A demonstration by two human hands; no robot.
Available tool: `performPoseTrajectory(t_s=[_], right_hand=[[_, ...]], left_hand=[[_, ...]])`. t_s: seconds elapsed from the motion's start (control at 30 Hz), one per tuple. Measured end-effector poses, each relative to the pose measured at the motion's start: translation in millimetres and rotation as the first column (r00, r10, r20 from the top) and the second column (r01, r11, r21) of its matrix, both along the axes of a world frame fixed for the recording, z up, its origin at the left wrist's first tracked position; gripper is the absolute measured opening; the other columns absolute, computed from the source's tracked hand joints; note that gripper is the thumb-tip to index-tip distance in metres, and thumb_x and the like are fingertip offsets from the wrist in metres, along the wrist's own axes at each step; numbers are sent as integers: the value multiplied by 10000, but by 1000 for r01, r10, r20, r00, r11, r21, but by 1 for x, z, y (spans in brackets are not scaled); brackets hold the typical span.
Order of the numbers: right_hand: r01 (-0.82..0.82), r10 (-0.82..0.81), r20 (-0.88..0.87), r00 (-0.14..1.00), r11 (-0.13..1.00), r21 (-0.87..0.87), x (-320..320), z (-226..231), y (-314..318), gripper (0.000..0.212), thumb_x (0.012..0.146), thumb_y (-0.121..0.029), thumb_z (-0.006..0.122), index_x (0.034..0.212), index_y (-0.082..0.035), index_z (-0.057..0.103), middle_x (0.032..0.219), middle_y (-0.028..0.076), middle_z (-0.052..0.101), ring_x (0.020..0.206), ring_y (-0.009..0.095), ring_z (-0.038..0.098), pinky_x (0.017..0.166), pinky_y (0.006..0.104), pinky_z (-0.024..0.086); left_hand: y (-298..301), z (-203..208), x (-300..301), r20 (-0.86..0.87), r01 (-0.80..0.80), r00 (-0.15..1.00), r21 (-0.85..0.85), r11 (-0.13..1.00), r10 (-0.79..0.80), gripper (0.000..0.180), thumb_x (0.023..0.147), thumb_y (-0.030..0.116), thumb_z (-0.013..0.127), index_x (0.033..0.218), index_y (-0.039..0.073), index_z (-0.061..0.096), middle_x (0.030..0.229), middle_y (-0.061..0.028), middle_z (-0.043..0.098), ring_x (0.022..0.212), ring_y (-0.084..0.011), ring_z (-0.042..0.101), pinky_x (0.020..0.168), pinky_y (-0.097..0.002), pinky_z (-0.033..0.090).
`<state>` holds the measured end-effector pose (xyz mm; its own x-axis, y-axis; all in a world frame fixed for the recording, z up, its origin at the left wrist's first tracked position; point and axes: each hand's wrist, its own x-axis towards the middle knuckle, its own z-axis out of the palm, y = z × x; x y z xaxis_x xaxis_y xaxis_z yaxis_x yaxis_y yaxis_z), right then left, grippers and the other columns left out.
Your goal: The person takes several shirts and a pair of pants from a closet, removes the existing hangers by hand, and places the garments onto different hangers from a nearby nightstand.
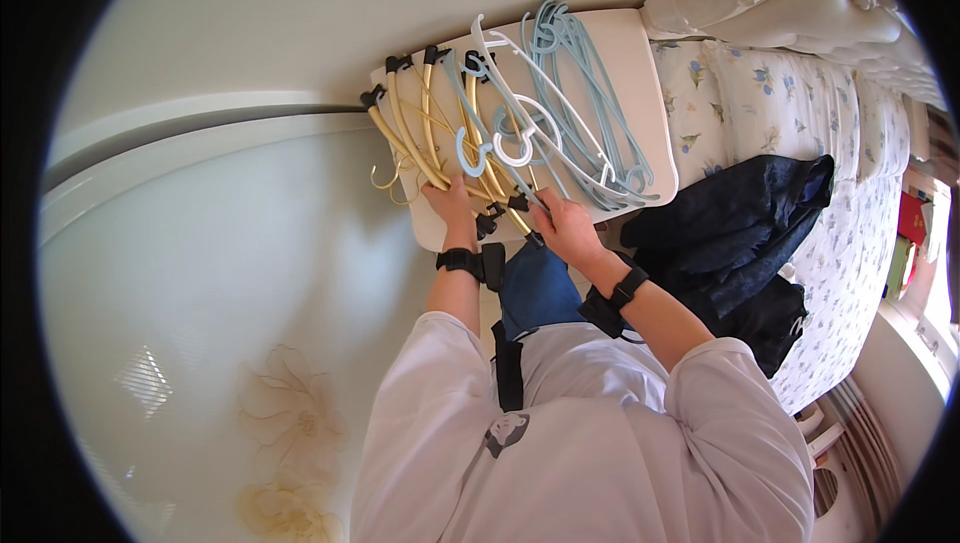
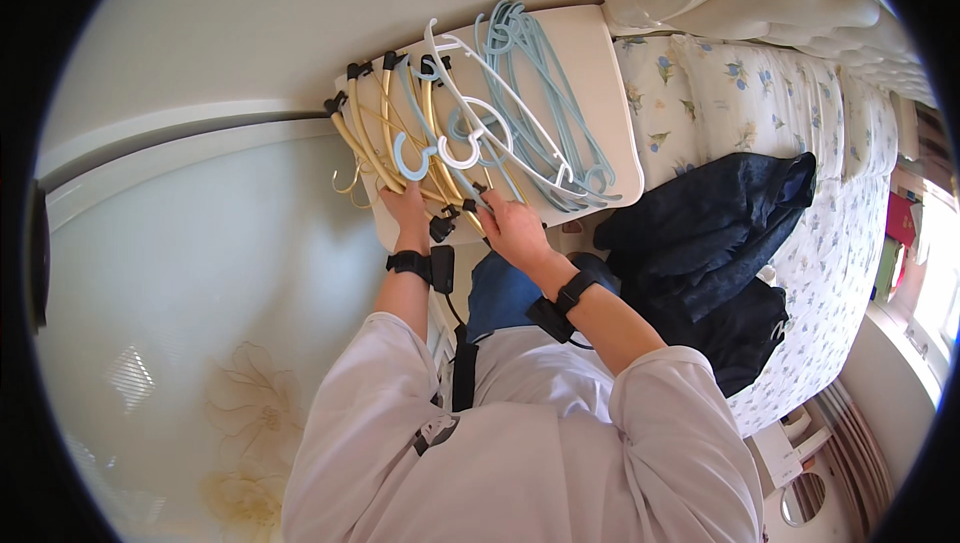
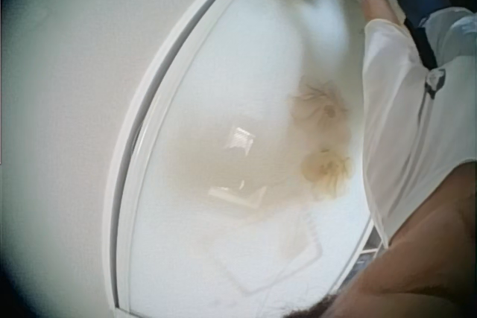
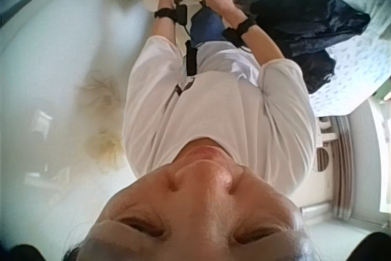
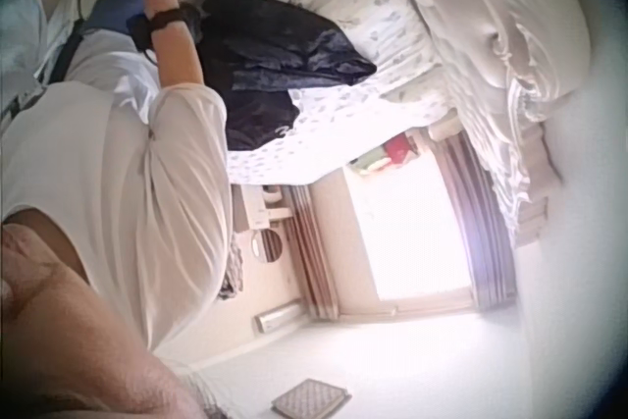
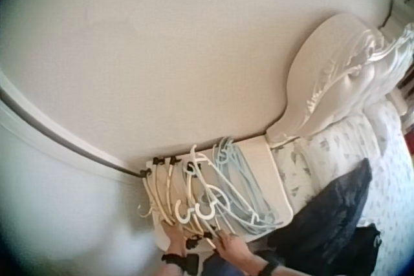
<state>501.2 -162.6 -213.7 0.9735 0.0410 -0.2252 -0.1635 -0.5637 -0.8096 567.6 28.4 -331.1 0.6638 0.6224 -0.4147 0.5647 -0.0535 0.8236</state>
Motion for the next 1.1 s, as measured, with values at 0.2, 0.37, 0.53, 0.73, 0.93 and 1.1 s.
performPoseTrajectory(t_s=[0.2, 0.37, 0.53, 0.73, 0.93, 1.1], right_hand=[[60, -61, 14, 998, 998, 21, 2, -7, 3, 170, 897, -208, 554, 979, -64, 518, 663, 198, 602, 646, 407, 592, 599, 506, 452], [21, -21, -5, 1000, 999, 29, 2, -7, 17, 188, 903, -209, 543, 1005, -57, 497, 678, 200, 606, 659, 412, 593, 612, 503, 455], [31, -29, -26, 999, 996, 83, -1, -6, 30, 223, 897, -197, 559, 1026, -37, 473, 729, 194, 623, 680, 412, 601, 617, 497, 459], [-29, 33, -91, 995, 999, 45, -2, -6, 44, 277, 895, -212, 571, 1064, -31, 448, 777, 178, 636, 688, 392, 614, 610, 469, 479], [-106, 106, -2, 994, 992, 74, -3, 0, 53, 310, 889, -236, 579, 1072, -26, 444, 758, 149, 641, 671, 365, 628, 597, 460, 484], [-142, 144, -21, 989, 986, 91, -7, 9, 51, 296, 881, -233, 585, 1062, -40, 453, 723, 140, 631, 643, 362, 623, 584, 463, 483]], left_hand=[[23, 24, -14, -20, 434, 896, 250, 865, -444, 349, 827, 157, 613, 1082, -14, 447, 884, -134, 589, 793, -261, 591, 727, -353, 470], [45, 15, -11, -48, 602, 787, 277, 749, -615, 338, 845, 194, 609, 1086, 19, 449, 866, -183, 622, 772, -371, 615, 687, -427, 479], [42, 19, 1, -240, 709, 698, 361, 606, -674, 359, 852, 219, 630, 1082, 17, 442, 892, -229, 633, 866, -433, 601, 717, -470, 465], [36, 27, -8, -257, 737, 607, 536, 411, -752, 594, 854, 284, 643, 1302, -15, 393, 1108, -221, 523, 1016, -401, 527, 801, -465, 467], [48, 12, -15, -131, 686, 649, 528, 501, -750, 707, 865, 290, 641, 1385, -58, 313, 1149, -226, 466, 1026, -384, 506, 834, -435, 458], [56, 12, -17, -123, 713, 624, 494, 498, -772, 602, 854, 135, 628, 1370, -30, 364, 1117, -201, 507, 967, -361, 544, 822, -418, 458]])
